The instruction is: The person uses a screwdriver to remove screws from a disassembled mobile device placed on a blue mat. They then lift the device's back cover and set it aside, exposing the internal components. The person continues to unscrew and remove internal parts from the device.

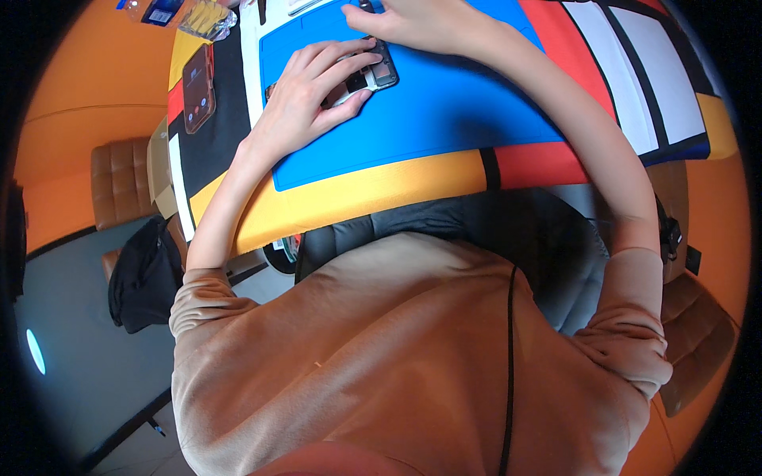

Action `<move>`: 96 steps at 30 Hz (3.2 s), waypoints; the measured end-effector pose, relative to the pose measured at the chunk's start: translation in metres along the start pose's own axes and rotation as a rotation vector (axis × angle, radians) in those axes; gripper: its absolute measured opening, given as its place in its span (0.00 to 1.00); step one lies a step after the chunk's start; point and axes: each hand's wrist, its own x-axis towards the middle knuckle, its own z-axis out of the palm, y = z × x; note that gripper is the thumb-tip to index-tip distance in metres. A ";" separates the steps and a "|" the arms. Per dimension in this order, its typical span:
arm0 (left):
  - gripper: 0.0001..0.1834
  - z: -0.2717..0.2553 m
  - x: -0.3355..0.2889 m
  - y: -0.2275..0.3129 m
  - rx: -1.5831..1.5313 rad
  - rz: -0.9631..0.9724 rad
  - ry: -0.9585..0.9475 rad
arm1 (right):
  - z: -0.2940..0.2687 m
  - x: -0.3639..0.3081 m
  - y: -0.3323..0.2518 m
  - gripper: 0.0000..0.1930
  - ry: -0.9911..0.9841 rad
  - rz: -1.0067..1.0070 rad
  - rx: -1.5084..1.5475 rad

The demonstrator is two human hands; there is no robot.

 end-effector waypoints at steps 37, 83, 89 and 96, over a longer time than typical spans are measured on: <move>0.16 0.007 -0.006 -0.002 -0.005 0.027 0.017 | 0.002 0.005 -0.006 0.11 0.021 0.052 0.074; 0.35 0.003 -0.001 0.003 -0.114 -0.057 -0.047 | -0.011 -0.008 0.095 0.10 0.592 0.169 0.010; 0.37 0.005 -0.002 0.002 -0.105 -0.062 0.017 | -0.001 -0.003 0.085 0.12 0.581 0.211 -0.120; 0.21 0.005 -0.001 -0.033 -1.193 -0.490 0.142 | -0.006 -0.005 0.085 0.14 0.694 0.288 0.088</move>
